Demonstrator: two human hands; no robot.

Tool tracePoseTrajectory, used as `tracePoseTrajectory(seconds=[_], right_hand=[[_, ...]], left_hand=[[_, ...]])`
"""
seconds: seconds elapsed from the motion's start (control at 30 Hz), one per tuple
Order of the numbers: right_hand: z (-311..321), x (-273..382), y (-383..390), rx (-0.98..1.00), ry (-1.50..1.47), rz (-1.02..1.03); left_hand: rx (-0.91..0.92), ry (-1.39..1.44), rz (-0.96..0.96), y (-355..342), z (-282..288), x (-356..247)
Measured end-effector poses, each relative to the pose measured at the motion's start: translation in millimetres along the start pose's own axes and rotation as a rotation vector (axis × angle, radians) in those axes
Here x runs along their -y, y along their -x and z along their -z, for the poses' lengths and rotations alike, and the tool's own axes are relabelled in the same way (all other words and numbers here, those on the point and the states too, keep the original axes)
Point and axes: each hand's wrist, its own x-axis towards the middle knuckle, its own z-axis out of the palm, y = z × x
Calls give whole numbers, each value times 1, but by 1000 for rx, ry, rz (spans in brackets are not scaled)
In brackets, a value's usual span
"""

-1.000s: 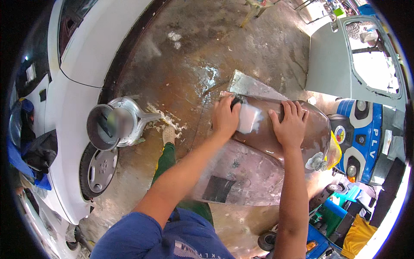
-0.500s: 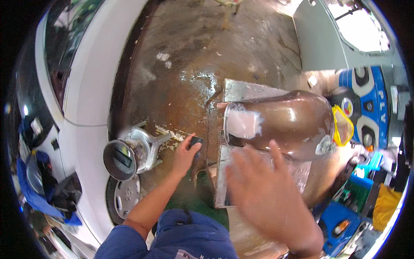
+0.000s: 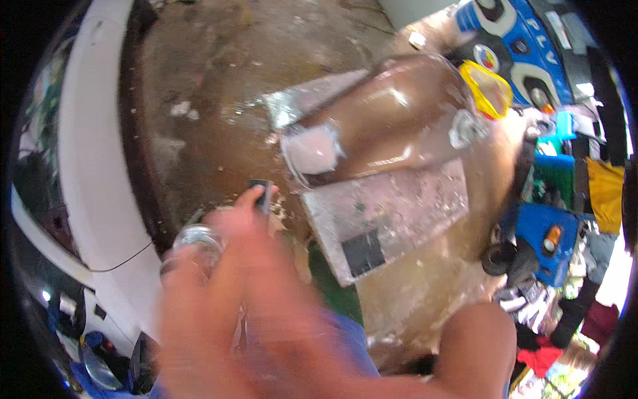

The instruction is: The person sands a brown car part, likely a fuel tank, using a sanding block. They repeatedly dip the block into a bucket of water and continue sanding the surface. The person also briefly handles a small black rectangular object before resuming the sanding task.

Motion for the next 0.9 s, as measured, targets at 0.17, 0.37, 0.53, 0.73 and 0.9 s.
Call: tracePoseTrajectory(seconds=[0.17,0.37,0.53,0.73,0.9], right_hand=[[-12,-26,53,-4,11,-43],[-10,-103,165,-147,-39,-320],[-106,-306,254,-541,-423,-1018],[-251,-462,298,-604,-890,-1284],[-266,-448,269,-618,-1145,-1196]], left_hand=[[100,111,-41,-29,-8,33],[8,194,-120,-21,-26,34],[-81,284,-251,-40,-46,42],[-18,351,-291,-61,-68,52],[-103,335,-358,-56,-86,46]])
